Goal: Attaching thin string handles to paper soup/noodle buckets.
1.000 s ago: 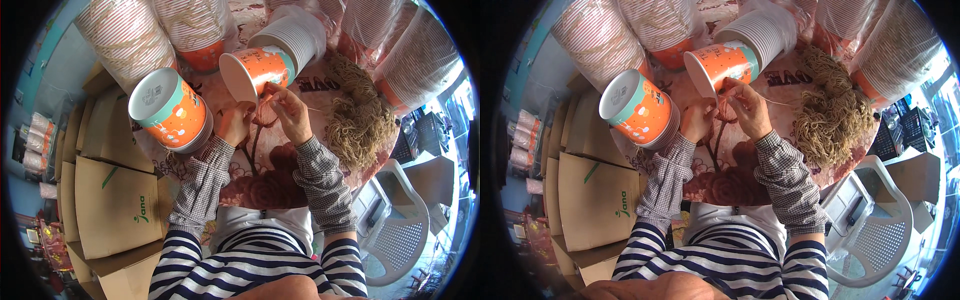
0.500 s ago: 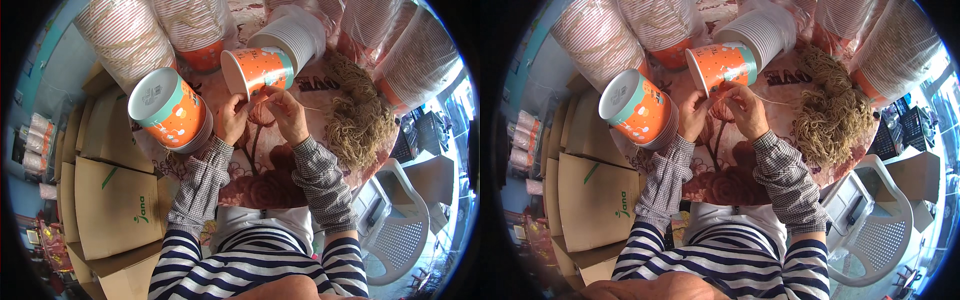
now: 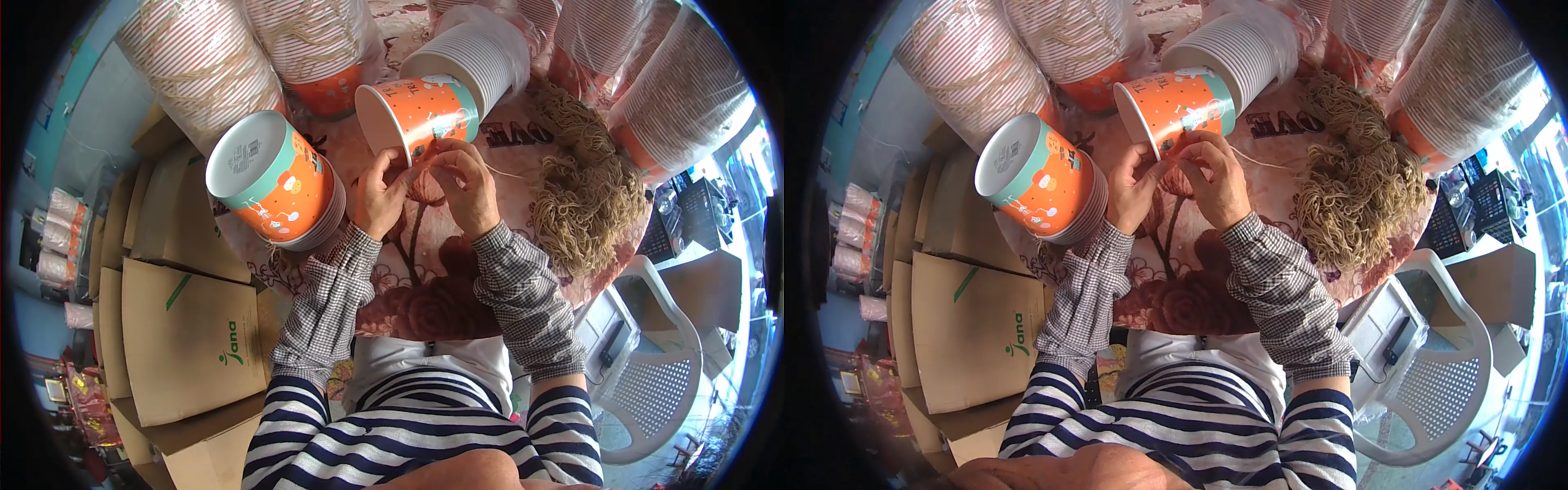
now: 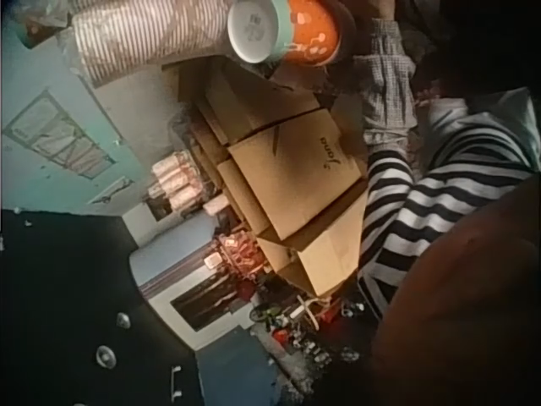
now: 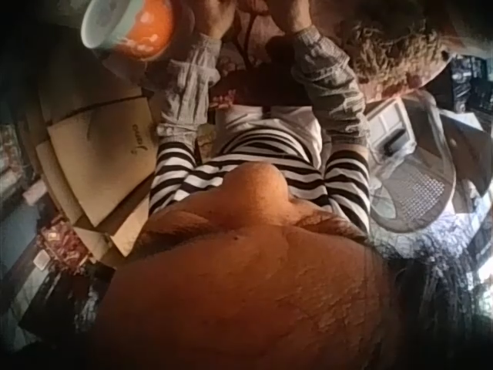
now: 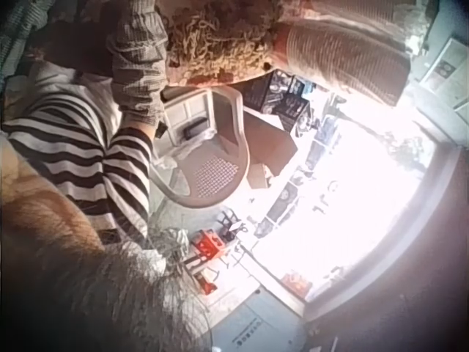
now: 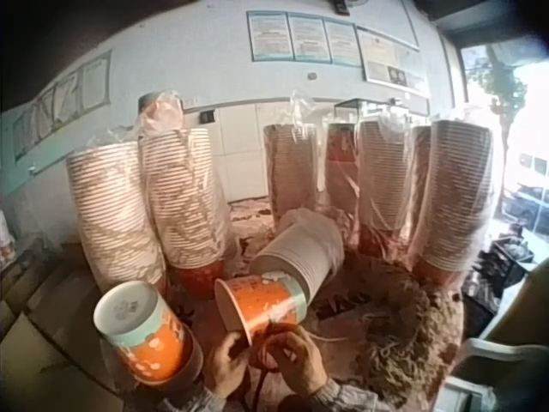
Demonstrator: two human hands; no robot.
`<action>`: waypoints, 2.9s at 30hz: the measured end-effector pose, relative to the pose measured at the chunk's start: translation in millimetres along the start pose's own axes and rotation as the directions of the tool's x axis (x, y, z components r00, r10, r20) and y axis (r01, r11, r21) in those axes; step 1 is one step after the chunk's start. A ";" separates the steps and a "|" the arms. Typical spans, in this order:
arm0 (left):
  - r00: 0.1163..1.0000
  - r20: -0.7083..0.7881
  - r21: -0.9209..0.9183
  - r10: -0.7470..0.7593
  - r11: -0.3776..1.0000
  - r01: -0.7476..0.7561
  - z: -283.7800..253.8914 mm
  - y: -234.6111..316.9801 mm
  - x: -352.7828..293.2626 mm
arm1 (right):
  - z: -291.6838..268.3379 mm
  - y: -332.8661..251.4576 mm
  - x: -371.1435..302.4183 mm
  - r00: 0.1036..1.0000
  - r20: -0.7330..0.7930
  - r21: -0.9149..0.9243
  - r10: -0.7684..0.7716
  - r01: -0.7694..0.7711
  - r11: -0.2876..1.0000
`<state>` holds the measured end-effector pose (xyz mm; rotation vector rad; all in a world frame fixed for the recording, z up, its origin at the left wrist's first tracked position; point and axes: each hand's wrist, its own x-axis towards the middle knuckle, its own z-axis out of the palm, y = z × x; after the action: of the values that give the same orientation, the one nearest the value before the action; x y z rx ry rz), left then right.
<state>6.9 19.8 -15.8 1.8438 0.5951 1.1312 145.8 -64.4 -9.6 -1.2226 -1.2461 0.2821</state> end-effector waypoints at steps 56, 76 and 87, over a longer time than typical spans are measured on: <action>0.974 -0.065 0.419 0.216 0.892 -0.170 24.3 -25.5 10.7 | -140.1 28.1 33.2 0.789 -0.600 -0.590 -0.134 -0.323 0.740; 0.964 -0.150 0.163 0.220 0.967 -0.195 20.6 -6.9 7.2 | -27.8 -1.2 4.5 0.889 0.289 -0.080 0.357 -0.349 0.934; 0.982 -0.157 -0.272 0.106 0.951 -0.146 18.4 24.3 6.0 | -36.0 -24.8 8.8 0.998 0.050 -0.278 0.027 -0.012 0.960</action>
<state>25.0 4.1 4.1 1.5830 0.3741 1.3653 168.2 -87.3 21.5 -1.4763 -1.3524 0.1573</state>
